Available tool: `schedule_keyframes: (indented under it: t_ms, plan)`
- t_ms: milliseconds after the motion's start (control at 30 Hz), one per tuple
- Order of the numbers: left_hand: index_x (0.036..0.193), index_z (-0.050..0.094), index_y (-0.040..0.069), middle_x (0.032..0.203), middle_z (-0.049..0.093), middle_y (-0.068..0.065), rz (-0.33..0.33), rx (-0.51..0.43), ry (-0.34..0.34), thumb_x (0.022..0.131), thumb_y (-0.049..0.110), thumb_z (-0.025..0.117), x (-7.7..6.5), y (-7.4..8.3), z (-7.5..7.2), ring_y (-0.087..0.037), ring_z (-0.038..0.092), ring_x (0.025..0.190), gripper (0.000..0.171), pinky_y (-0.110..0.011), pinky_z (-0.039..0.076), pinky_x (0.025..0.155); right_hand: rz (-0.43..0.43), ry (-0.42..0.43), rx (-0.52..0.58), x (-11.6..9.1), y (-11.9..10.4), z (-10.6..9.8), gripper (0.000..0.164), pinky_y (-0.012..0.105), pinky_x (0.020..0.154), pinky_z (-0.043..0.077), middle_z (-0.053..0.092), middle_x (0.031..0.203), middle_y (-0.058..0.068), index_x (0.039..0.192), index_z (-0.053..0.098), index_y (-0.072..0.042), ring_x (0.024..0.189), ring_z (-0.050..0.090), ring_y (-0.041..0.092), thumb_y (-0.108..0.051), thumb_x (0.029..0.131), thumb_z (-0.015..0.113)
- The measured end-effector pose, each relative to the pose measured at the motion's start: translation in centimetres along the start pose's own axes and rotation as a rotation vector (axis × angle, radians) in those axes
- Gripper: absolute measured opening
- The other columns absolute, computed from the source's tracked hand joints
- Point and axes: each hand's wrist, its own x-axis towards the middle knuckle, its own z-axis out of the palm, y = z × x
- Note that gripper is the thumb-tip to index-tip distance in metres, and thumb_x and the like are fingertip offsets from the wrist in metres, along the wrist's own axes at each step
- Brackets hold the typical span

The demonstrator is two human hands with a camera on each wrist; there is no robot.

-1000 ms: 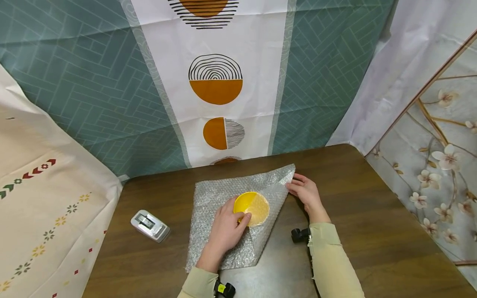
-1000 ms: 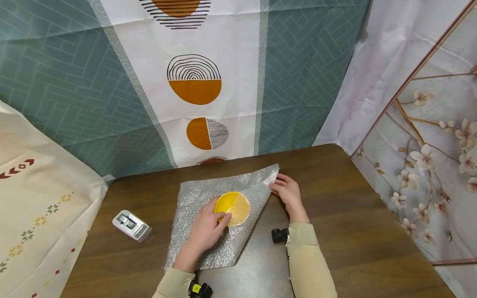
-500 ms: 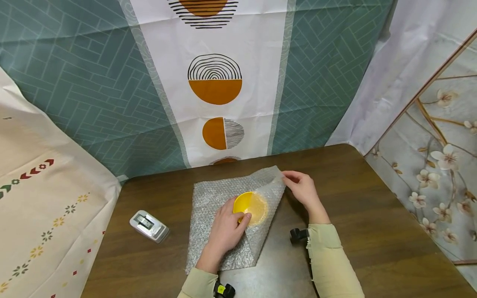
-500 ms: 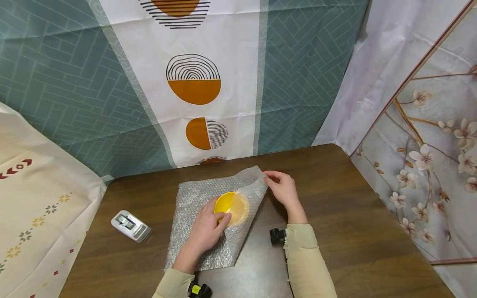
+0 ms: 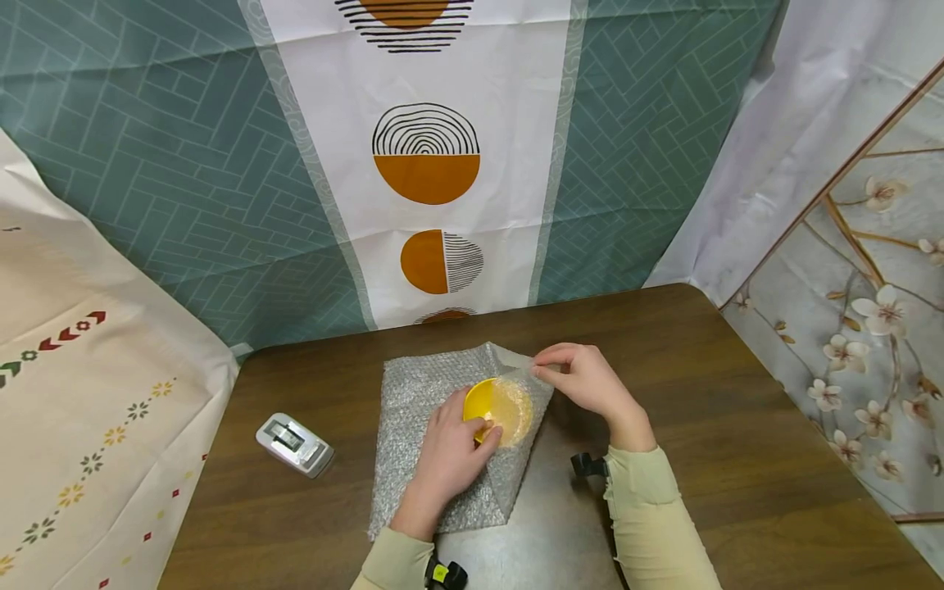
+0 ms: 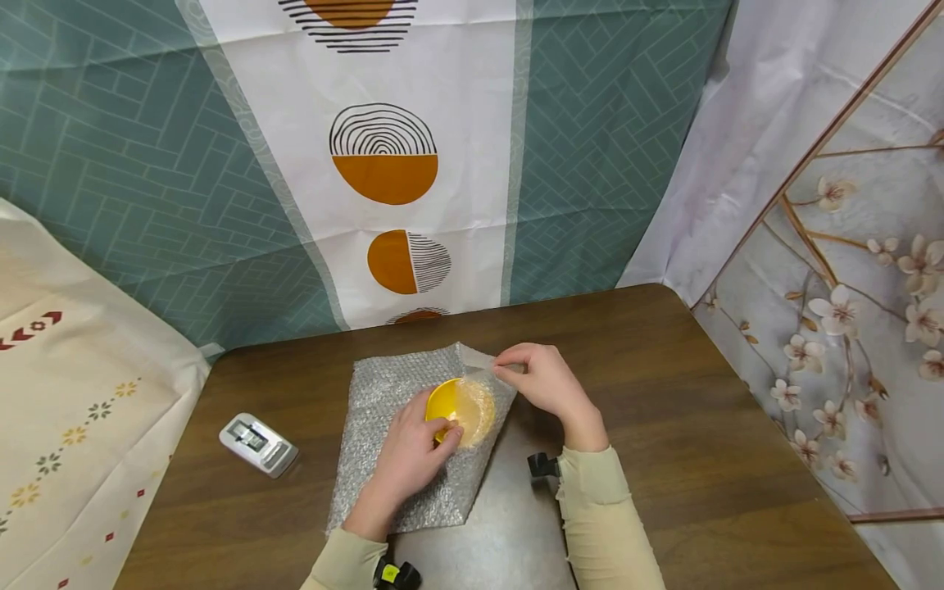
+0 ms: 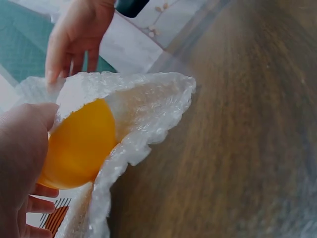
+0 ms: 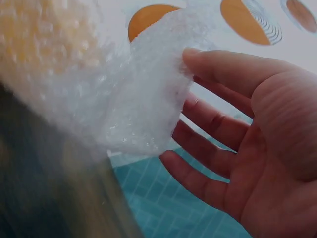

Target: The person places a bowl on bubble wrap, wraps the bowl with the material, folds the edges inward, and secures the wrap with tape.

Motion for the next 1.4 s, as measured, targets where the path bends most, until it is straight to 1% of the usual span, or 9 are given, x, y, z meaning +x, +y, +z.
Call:
schedule_keyframes:
  t_ms: [167,367,467,600,700,1000,1167,1300,1400]
  plan:
    - [0.093,0.084,0.012,0.153,0.054,-0.024,0.009,0.0,0.018,0.104,0.042,0.063,-0.1,0.1,0.2,-0.043,0.049,0.142,0.039,-0.063,0.038,0.115,-0.087,-0.038,-0.108,-0.1,-1.2,0.4,0.014,0.048,0.092,0.058,0.078,0.107,-0.001,0.109,0.087,-0.012,0.106,0.069,0.026,-0.014,0.096,0.082]
    - [0.096,0.085,0.012,0.153,0.053,-0.025,0.014,0.009,0.02,0.105,0.041,0.062,0.0,0.1,0.2,-0.042,0.049,0.141,0.038,-0.063,0.039,0.114,-0.171,-0.126,-0.161,0.0,-2.4,1.1,0.017,0.046,0.092,0.058,0.079,0.104,-0.007,0.111,0.087,-0.017,0.102,0.07,0.02,-0.014,0.094,0.084]
    - [0.097,0.085,0.012,0.153,0.053,-0.025,0.017,0.009,0.02,0.105,0.041,0.062,0.1,0.1,0.2,-0.042,0.049,0.142,0.038,-0.063,0.039,0.114,-0.217,-0.168,-0.178,0.1,-2.9,1.6,0.015,0.041,0.09,0.06,0.079,0.104,-0.006,0.108,0.087,-0.016,0.098,0.072,0.016,-0.012,0.093,0.084]
    - [0.099,0.085,0.012,0.154,0.052,-0.024,0.018,0.002,0.014,0.105,0.04,0.061,0.1,0.1,0.1,-0.043,0.047,0.144,0.037,-0.064,0.037,0.116,-0.236,-0.22,-0.212,0.2,-3.5,2.5,0.012,0.033,0.083,0.06,0.079,0.101,-0.005,0.104,0.088,-0.015,0.092,0.072,0.011,-0.011,0.093,0.085]
    - [0.101,0.084,0.012,0.155,0.052,-0.024,0.011,0.0,0.004,0.106,0.04,0.06,0.1,0.1,0.1,-0.043,0.045,0.146,0.038,-0.064,0.036,0.117,-0.213,-0.24,-0.251,0.2,-3.6,3.2,0.011,0.029,0.08,0.059,0.078,0.099,-0.005,0.102,0.088,-0.015,0.089,0.071,0.011,-0.011,0.092,0.085]
    - [0.107,0.083,0.01,0.158,0.049,-0.022,-0.009,-0.019,-0.023,0.107,0.043,0.057,0.1,-0.1,0.3,-0.041,0.042,0.149,0.041,-0.062,0.034,0.119,-0.138,-0.249,-0.305,0.1,-3.2,4.1,0.007,0.032,0.079,0.059,0.078,0.094,-0.007,0.095,0.088,-0.017,0.088,0.071,0.012,-0.012,0.091,0.086]
    - [0.106,0.07,0.007,0.157,0.051,-0.022,-0.042,-0.071,-0.024,0.106,0.044,0.059,0.2,-0.1,0.2,-0.042,0.042,0.149,0.038,-0.062,0.034,0.119,-0.08,-0.247,-0.325,0.2,-3.3,4.4,0.007,0.032,0.076,0.059,0.079,0.093,-0.009,0.094,0.088,-0.019,0.086,0.072,0.012,-0.013,0.091,0.086]
    - [0.108,0.056,0.005,0.15,0.055,-0.026,-0.054,-0.115,-0.005,0.104,0.042,0.062,0.1,-0.2,0.3,-0.047,0.043,0.148,0.038,-0.063,0.035,0.119,-0.036,-0.241,-0.352,0.2,-3.5,4.8,0.007,0.035,0.076,0.06,0.08,0.093,-0.01,0.095,0.089,-0.02,0.086,0.073,0.013,-0.015,0.091,0.086]
    - [0.113,0.052,0.002,0.143,0.057,-0.027,-0.056,-0.139,0.01,0.104,0.041,0.063,0.0,-0.3,0.4,-0.048,0.043,0.147,0.041,-0.063,0.034,0.119,-0.019,-0.234,-0.37,0.1,-3.7,5.2,0.007,0.036,0.076,0.06,0.08,0.093,-0.009,0.094,0.089,-0.02,0.086,0.073,0.014,-0.015,0.091,0.086]
